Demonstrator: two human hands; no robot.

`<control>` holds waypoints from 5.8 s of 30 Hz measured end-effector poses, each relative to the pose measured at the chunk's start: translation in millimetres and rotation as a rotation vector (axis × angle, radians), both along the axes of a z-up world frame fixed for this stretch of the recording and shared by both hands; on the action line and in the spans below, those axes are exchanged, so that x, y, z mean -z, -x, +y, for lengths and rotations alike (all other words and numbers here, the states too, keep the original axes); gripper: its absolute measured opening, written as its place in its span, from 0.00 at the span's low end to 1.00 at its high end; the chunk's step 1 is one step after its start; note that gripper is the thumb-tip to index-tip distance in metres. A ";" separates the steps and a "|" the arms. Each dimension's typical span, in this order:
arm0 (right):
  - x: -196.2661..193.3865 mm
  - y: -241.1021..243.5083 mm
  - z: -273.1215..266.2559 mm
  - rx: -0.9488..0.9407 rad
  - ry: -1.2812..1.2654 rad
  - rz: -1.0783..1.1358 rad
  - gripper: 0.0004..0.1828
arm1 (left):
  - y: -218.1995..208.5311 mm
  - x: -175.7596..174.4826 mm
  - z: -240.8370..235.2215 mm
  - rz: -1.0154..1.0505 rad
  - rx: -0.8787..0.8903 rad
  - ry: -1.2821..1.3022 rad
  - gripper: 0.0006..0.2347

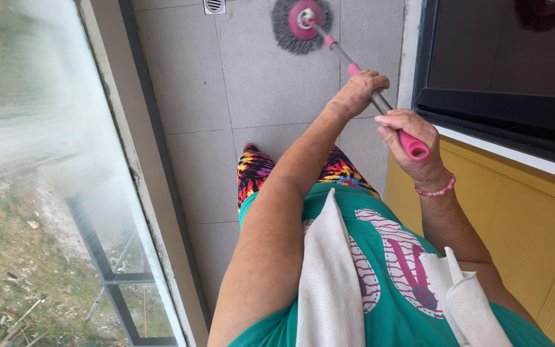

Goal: The person mops a tiled balcony floor using a pink spin mop. They move the mop back and forth across the surface, covering areas near a glass railing and a yellow wall.

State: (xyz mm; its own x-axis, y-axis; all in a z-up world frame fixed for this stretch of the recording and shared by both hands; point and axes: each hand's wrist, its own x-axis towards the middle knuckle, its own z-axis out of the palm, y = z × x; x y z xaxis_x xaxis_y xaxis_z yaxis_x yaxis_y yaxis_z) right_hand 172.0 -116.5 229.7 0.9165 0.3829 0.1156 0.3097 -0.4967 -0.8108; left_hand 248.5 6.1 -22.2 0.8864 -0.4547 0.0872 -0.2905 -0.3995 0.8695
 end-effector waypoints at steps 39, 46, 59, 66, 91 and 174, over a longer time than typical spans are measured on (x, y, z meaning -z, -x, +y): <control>35.6 -33.0 172.7 -0.208 -0.220 0.057 0.06 | 0.5 5.9 219.8 0.011 -0.165 -0.230 0.08; 3.9 -12.0 101.8 0.082 -0.156 0.166 0.07 | -8.2 -21.5 118.6 0.117 0.047 -0.130 0.08; 18.9 -58.2 148.7 -0.106 -0.368 0.267 0.06 | -10.4 -26.7 202.5 0.106 -0.115 -0.237 0.07; 17.0 -84.6 261.3 -0.404 -0.273 0.124 0.08 | -8.5 -43.2 321.5 -0.012 -0.390 -0.149 0.12; 57.1 -88.8 403.0 -0.517 -0.189 0.104 0.09 | 11.6 -1.1 441.3 0.064 -0.813 -0.053 0.11; 127.7 -34.2 177.7 0.058 0.396 0.482 0.24 | -37.4 35.4 234.3 0.060 0.124 -0.531 0.13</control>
